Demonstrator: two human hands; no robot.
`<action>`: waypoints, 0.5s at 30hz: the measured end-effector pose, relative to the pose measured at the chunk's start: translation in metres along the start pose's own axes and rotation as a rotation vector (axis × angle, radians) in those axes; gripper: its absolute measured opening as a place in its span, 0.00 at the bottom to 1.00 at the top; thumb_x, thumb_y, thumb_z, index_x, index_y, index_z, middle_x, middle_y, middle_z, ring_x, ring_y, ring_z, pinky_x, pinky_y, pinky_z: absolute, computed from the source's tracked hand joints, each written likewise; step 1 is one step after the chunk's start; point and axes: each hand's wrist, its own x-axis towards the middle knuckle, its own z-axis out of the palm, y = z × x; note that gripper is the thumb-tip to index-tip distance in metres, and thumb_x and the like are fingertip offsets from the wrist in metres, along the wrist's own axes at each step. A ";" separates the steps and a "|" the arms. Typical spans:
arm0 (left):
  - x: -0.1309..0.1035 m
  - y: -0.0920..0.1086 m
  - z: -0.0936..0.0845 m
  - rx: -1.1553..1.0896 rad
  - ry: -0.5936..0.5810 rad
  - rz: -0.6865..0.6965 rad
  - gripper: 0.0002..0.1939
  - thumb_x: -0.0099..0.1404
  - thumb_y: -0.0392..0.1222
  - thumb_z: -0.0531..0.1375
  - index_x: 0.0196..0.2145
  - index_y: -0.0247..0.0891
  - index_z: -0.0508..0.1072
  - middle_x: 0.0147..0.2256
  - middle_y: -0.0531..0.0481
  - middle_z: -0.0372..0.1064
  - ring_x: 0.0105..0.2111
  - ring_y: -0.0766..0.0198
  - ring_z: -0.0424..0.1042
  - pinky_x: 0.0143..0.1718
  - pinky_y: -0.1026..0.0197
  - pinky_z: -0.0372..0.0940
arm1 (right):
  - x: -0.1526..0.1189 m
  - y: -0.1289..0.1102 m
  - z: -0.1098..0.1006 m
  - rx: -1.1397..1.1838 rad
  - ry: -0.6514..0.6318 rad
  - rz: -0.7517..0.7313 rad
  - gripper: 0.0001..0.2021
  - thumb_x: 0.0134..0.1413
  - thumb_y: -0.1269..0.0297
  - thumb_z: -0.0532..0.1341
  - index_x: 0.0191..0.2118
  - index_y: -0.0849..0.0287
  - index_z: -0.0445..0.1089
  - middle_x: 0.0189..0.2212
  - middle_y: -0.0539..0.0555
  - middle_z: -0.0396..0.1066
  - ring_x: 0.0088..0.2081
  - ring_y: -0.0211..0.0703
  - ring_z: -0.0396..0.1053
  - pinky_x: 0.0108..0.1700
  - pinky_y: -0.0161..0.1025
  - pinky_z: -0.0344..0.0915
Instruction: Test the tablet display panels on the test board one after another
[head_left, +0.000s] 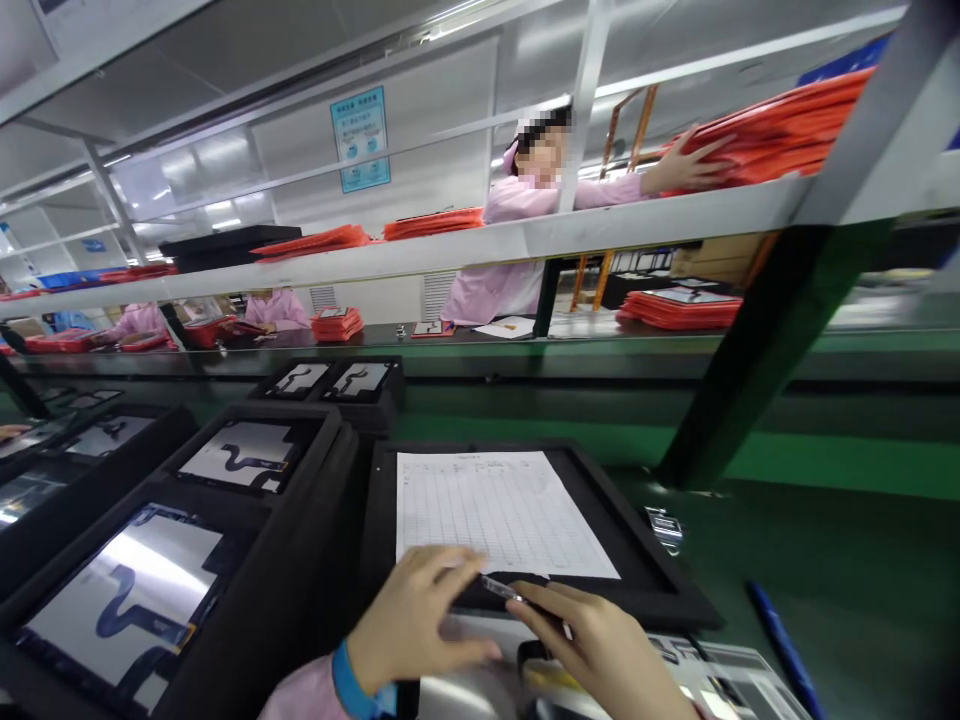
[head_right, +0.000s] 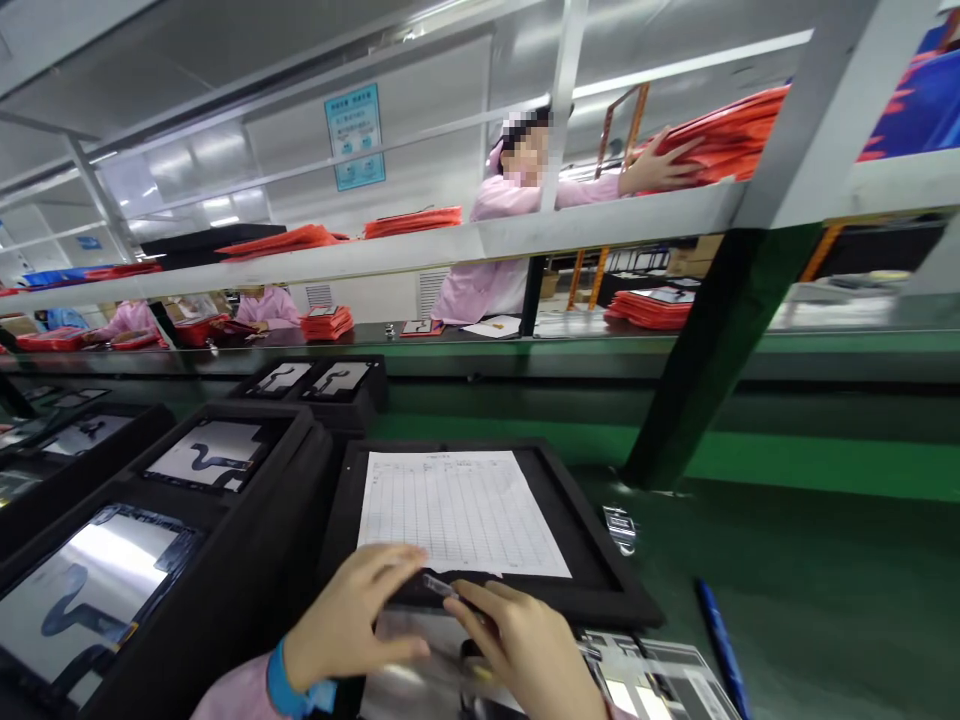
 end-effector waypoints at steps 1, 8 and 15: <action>0.000 0.012 0.005 0.136 -0.024 0.039 0.32 0.63 0.58 0.59 0.59 0.39 0.60 0.49 0.42 0.70 0.49 0.51 0.70 0.54 0.46 0.63 | 0.000 -0.005 0.001 -0.006 -0.032 -0.020 0.19 0.66 0.53 0.49 0.41 0.51 0.77 0.26 0.51 0.76 0.24 0.43 0.75 0.25 0.34 0.68; 0.002 0.006 0.012 0.403 -0.085 0.162 0.11 0.71 0.41 0.50 0.32 0.37 0.67 0.31 0.50 0.68 0.32 0.59 0.68 0.39 0.53 0.66 | -0.014 0.014 -0.015 0.130 -0.105 -0.031 0.17 0.66 0.57 0.51 0.53 0.51 0.71 0.32 0.53 0.75 0.30 0.41 0.76 0.31 0.32 0.70; 0.011 -0.031 0.006 0.167 -0.165 -0.121 0.11 0.71 0.31 0.45 0.44 0.39 0.65 0.37 0.50 0.71 0.35 0.62 0.70 0.38 0.59 0.66 | -0.004 0.041 -0.042 0.516 0.293 0.252 0.21 0.63 0.49 0.52 0.52 0.57 0.67 0.30 0.56 0.75 0.27 0.41 0.72 0.32 0.36 0.72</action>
